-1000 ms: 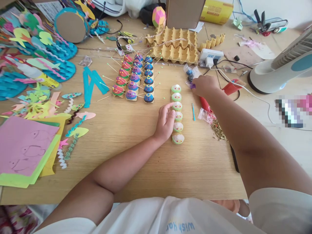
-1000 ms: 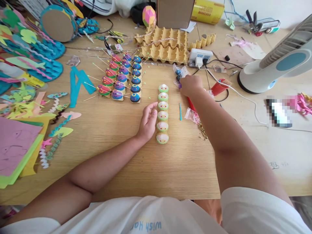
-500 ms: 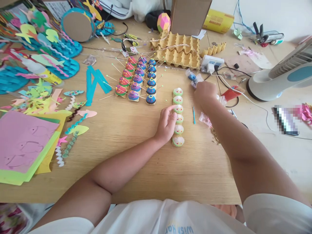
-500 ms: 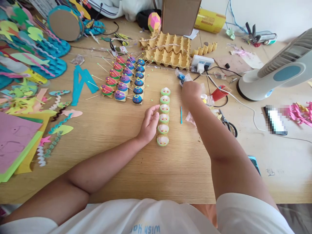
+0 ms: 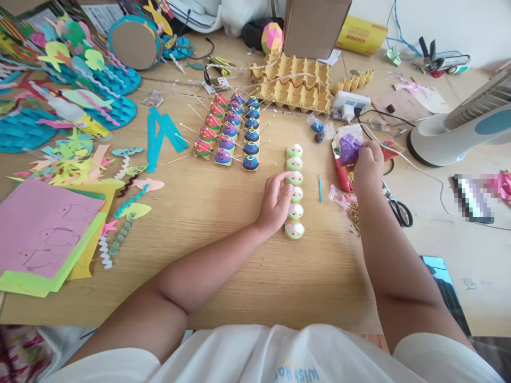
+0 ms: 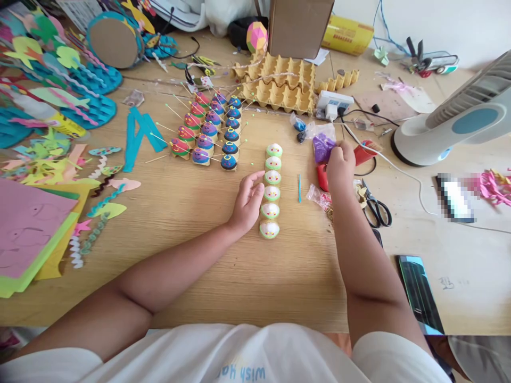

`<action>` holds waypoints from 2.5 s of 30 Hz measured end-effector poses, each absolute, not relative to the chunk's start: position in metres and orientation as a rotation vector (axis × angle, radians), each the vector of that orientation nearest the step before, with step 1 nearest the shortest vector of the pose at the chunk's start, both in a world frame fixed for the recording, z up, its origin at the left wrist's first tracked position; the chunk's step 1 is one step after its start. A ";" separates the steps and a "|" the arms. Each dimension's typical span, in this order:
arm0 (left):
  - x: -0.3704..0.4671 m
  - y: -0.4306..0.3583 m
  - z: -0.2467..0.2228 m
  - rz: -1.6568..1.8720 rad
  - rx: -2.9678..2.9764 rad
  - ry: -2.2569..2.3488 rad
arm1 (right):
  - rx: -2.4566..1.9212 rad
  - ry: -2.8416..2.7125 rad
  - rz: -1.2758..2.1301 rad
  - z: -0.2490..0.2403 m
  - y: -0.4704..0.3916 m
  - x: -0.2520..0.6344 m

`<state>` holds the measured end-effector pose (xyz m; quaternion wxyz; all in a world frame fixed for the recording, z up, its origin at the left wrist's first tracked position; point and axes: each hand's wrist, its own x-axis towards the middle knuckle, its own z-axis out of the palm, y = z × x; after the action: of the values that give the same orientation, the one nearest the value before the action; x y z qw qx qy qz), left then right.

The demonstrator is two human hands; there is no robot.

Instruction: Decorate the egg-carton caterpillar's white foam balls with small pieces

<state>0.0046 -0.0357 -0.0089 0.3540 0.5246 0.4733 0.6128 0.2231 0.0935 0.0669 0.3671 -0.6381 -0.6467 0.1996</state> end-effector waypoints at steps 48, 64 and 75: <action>-0.006 -0.048 0.020 1.661 1.945 1.163 | -1.093 -1.619 0.718 0.022 -0.045 0.190; -0.004 -0.048 0.021 1.680 2.021 1.039 | -0.860 -1.529 0.412 0.004 -0.038 0.187; -0.003 -0.050 0.024 1.691 2.051 0.993 | -0.884 -1.877 0.119 0.027 -0.051 0.191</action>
<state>-0.0030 -0.0504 0.0240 0.1512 0.7144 0.3459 0.5891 0.1907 -0.0508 0.0267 0.5070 -0.3665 -0.7786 0.0494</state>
